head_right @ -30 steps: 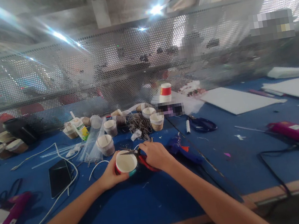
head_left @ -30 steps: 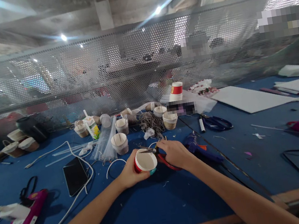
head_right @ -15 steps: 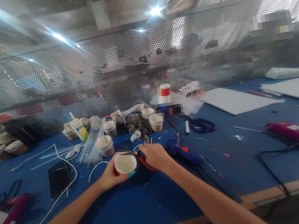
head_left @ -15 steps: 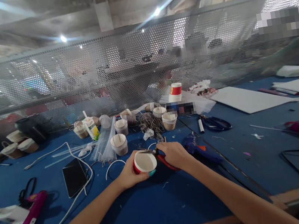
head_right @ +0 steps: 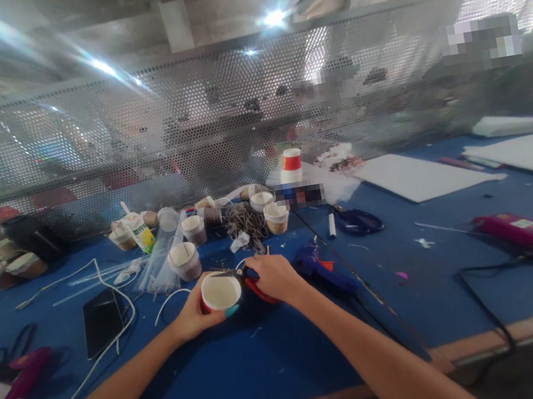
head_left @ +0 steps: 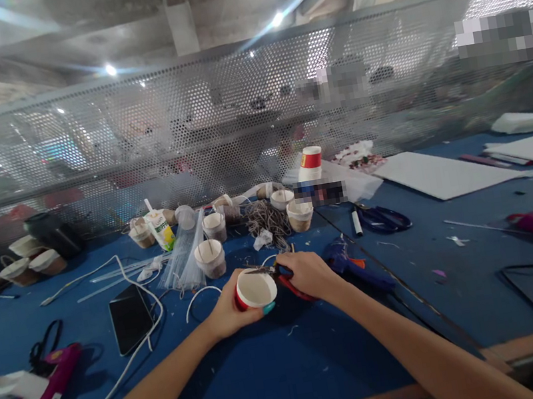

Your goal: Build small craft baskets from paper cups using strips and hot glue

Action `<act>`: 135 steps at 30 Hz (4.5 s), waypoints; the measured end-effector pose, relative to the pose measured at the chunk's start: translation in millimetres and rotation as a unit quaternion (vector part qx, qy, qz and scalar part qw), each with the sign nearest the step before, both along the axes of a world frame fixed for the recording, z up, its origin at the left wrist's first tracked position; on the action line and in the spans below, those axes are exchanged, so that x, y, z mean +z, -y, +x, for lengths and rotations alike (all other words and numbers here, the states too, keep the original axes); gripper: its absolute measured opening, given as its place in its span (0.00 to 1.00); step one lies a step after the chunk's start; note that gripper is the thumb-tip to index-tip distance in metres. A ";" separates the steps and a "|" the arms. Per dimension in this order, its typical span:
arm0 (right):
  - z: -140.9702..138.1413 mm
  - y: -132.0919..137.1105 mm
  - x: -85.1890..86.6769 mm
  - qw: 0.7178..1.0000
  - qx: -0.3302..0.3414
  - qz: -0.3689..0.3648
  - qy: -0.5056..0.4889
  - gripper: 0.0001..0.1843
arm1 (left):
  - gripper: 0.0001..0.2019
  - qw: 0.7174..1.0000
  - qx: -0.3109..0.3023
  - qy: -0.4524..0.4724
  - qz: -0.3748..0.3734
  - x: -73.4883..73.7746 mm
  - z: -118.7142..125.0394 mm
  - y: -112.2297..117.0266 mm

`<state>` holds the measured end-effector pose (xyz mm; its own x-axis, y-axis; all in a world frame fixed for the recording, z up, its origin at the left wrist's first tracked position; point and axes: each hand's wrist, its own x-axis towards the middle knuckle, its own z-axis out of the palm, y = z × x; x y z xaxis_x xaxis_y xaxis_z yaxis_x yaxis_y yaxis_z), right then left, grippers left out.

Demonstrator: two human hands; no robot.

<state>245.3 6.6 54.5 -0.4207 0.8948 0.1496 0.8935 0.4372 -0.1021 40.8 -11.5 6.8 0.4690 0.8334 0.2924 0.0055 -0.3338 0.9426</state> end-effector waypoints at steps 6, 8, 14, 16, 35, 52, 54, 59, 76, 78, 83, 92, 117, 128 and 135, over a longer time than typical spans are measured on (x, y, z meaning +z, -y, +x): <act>-0.3 1.3 1.3 1.000 -0.010 -0.003 -0.027 0.11 | 0.29 1.000 0.001 0.000 0.003 1.0 0.3 1.6; -0.5 1.4 0.6 0.999 -0.012 -0.001 -0.030 0.11 | 0.29 1.000 -0.002 -0.001 0.005 0.9 0.3 1.7; -0.8 0.8 -1.5 0.999 -0.016 0.006 -0.035 0.12 | 0.30 1.000 -0.005 0.005 0.005 -0.3 -0.1 0.7; -0.6 0.5 -1.9 0.999 -0.018 0.003 -0.035 0.12 | 0.31 1.000 -0.005 0.003 0.001 -0.4 -0.2 0.4; -1.9 3.5 -1.2 0.998 0.012 0.041 -0.046 0.11 | 0.30 1.000 -0.003 -0.010 0.006 -1.6 -1.1 1.8; 0.8 -2.4 -5.8 0.998 0.023 0.035 -0.049 0.09 | 0.29 0.996 0.025 -0.033 0.076 4.6 2.2 1.8; 0.4 -1.9 -4.8 0.999 0.023 0.034 -0.035 0.10 | 0.29 0.995 0.018 -0.038 0.091 4.9 1.9 1.6; -0.5 -0.2 -2.6 0.999 0.017 0.028 -0.001 0.13 | 0.29 0.991 0.007 -0.054 0.123 6.4 1.2 1.6; -1.4 0.8 -4.4 0.999 0.015 0.019 0.039 0.14 | 0.31 0.996 -0.024 -0.022 0.085 0.6 -0.1 -0.5; -1.1 -0.8 -5.2 0.999 0.009 0.027 0.020 0.13 | 0.29 0.996 -0.015 -0.022 0.082 -0.2 -0.1 -1.3; -1.7 -2.7 -7.3 0.999 0.004 0.033 -0.026 0.11 | 0.33 0.999 0.008 -0.019 0.050 -5.5 -0.2 -2.1; -4.4 -0.8 -6.3 0.999 -0.024 0.026 -0.015 0.11 | 0.36 0.996 0.036 -0.050 0.072 -2.6 5.4 -2.1; -1.8 2.6 1.3 0.998 0.004 0.063 0.008 0.17 | 0.28 0.977 0.085 -0.108 0.165 -0.1 3.9 0.7; -1.6 4.0 3.7 0.999 0.005 0.035 0.022 0.13 | 0.28 0.983 0.054 -0.087 0.155 -0.7 3.4 -0.1; 0.1 0.7 -0.5 0.999 -0.002 0.039 0.015 0.12 | 0.28 0.983 0.047 -0.080 0.156 -0.8 3.3 -0.7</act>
<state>245.4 5.9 54.0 -0.4219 0.8826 0.2074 0.8976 0.4388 -0.0412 44.1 -10.8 6.0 0.4544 0.7568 0.4699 0.1909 -0.5980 0.7784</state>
